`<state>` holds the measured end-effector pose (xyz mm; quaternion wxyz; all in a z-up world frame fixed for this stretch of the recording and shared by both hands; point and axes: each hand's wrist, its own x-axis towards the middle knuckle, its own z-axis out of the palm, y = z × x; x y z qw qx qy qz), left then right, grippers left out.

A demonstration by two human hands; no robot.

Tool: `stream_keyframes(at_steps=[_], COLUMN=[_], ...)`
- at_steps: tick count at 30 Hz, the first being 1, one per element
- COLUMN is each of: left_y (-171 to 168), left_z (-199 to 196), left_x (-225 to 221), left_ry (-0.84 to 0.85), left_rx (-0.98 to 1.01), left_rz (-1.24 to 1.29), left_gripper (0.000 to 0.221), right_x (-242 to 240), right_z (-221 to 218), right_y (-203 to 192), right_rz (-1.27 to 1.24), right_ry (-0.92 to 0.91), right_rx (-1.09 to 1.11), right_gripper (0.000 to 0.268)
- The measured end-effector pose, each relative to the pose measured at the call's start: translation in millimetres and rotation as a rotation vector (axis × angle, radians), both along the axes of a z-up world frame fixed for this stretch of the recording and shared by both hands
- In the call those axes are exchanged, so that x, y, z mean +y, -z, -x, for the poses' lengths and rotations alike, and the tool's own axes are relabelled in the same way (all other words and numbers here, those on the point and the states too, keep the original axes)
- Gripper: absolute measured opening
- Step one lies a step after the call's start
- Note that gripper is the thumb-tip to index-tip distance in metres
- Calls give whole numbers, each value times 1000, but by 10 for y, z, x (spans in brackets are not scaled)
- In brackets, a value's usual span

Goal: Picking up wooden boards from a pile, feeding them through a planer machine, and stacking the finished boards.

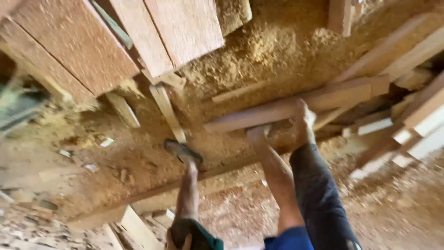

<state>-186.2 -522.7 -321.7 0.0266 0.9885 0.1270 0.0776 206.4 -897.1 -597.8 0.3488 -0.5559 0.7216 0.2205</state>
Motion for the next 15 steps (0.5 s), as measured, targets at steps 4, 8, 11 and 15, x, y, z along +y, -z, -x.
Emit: stream_keyframes(at_steps=[4, 8, 11, 15], left_y=[-115, -489, -1281, -1783], left_z=[431, -448, -2113, -2778], left_x=[91, 1, -372, -447], left_ry=[-812, -289, -107, 206], left_rx=[1014, 797, 629, 77], left_rz=[129, 455, 867, 1065], left_gripper=[108, 108, 100, 115], right_x=[45, 416, 998, 1720], right_z=[422, 616, 69, 85], right_y=[-475, -1619, -3750, -5501], right_rz=[48, 56, -23, -101], right_ry=[-192, -180, -511, -826], right_rx=[-300, -814, -491, -759], right_gripper=[55, 63, 66, 73])
